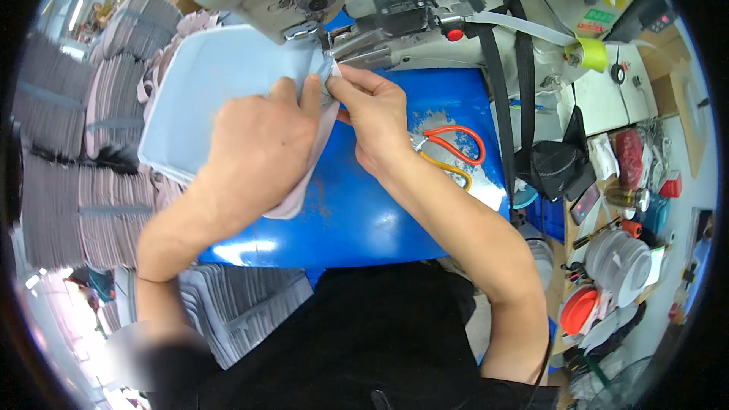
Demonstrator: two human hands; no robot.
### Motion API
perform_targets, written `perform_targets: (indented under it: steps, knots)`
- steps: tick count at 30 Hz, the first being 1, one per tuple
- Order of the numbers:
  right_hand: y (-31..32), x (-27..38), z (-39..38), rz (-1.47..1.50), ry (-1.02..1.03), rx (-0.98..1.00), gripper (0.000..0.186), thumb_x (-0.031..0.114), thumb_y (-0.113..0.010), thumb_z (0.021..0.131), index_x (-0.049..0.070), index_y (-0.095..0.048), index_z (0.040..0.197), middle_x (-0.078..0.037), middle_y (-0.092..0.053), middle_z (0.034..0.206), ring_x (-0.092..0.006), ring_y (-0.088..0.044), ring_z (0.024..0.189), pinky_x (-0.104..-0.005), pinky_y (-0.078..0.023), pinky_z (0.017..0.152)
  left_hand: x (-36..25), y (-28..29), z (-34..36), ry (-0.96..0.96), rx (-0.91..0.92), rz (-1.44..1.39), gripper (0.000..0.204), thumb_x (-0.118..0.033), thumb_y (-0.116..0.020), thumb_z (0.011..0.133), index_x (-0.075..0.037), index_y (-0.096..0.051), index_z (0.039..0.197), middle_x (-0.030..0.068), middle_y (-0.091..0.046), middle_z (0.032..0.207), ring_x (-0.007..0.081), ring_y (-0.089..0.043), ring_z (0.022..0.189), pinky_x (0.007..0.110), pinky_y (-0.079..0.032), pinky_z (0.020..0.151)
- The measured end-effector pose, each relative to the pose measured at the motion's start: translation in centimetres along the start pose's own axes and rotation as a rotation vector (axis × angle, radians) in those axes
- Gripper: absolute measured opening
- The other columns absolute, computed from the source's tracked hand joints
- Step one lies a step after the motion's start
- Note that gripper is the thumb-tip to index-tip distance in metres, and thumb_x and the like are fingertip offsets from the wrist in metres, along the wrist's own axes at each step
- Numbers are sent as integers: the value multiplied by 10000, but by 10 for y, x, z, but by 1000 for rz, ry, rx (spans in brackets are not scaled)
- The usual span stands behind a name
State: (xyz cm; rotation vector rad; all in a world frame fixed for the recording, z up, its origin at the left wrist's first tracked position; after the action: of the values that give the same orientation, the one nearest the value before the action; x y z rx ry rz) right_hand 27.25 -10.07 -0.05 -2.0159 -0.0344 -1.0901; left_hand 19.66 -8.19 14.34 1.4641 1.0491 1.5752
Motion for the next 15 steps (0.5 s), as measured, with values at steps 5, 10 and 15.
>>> perform_targets:
  steps: [5, 10, 15]
  knots:
    - [6, -7, 3, 67, 24, 29, 271, 116, -770, 958, -35, -734, 1179, -95, -764, 1020, -107, -689, 860, -253, -561, 749, -19, -10, 13, 34, 6, -48, 477, -129, -673, 819, 129, -613, 1216, 130, -689, 808, 265, -722, 634, 365, -556, 531]
    - [4, 15, -5, -83, 138, 89, 275, 114, -754, 961, -51, -733, 1180, -122, -771, 1041, -115, -708, 857, -251, -567, 733, -8, -25, 27, 186, -34, -274, 502, -131, -635, 838, 97, -578, 1281, 187, -700, 847, 398, -716, 682, 445, -572, 612]
    - [14, 43, -41, -768, 491, 77, 369, 66, -749, 836, -7, -741, 1197, -131, -710, 1051, -198, -739, 847, -332, -586, 770, 0, -25, -2, 289, -252, -608, 559, -114, -666, 787, 15, -586, 1326, 236, -695, 1132, 443, -705, 929, 479, -578, 781]
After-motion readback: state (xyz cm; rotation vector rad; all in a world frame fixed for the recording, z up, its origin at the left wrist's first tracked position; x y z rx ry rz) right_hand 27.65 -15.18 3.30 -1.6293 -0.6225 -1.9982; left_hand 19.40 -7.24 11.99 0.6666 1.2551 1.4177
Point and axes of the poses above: each hand's wrist, its own z-axis towards the middle knuckle, its own y-axis out of the back of the hand, x = y × z, the point moved 9 cm from there along z, towards the middle knuckle
